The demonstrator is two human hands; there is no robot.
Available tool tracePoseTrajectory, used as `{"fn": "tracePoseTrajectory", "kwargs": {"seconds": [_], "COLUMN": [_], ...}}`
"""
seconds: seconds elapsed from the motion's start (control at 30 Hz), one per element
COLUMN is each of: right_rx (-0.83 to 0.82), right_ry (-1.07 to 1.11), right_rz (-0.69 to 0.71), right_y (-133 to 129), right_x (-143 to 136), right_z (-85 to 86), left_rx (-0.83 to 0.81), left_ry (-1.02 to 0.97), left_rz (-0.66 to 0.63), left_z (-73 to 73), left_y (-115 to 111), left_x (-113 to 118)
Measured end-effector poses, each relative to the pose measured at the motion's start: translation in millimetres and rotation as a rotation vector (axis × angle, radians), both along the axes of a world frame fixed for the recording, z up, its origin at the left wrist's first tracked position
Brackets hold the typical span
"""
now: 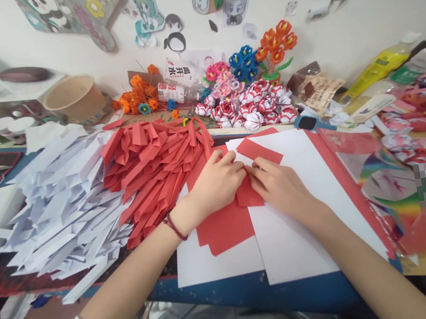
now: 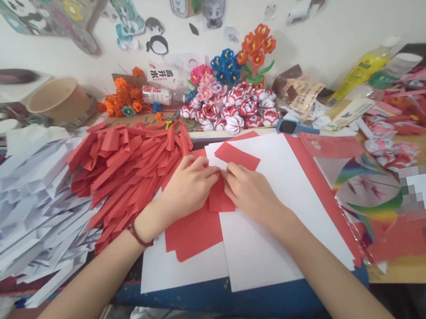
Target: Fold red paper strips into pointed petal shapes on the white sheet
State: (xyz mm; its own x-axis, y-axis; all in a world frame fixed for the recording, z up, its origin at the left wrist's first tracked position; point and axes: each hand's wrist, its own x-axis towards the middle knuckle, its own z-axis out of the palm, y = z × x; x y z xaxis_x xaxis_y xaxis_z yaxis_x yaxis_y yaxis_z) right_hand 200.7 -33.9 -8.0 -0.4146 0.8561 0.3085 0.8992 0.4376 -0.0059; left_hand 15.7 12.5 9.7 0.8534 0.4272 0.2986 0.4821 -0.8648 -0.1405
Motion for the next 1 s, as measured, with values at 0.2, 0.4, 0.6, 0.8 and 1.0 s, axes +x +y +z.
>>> {"fn": "tracePoseTrajectory", "kwargs": {"seconds": [0.2, 0.4, 0.6, 0.8, 1.0], "right_rx": [0.034, 0.089, 0.13, 0.165, 0.141], "right_ry": [-0.038, -0.076, -0.076, -0.072, -0.086], "right_rz": [-0.037, -0.098, -0.094, -0.059, -0.068], "right_y": [-0.9, -4.3, -6.7, -6.2, -6.2], "right_x": [-2.7, -8.1, -9.5, -10.9, -11.7], "right_z": [-1.3, -1.2, -0.4, -1.3, -0.6], "left_rx": [-0.025, -0.05, -0.047, -0.052, -0.061], "left_ry": [0.023, 0.033, 0.025, 0.007, -0.005], "left_rz": [-0.009, 0.008, -0.001, -0.004, 0.001], "left_z": [4.5, 6.1, 6.4, 6.1, 6.3], "left_y": [-3.0, -4.7, -5.4, -5.8, -8.0], "left_x": [-3.2, -5.6, -6.3, -6.0, -5.7]}}
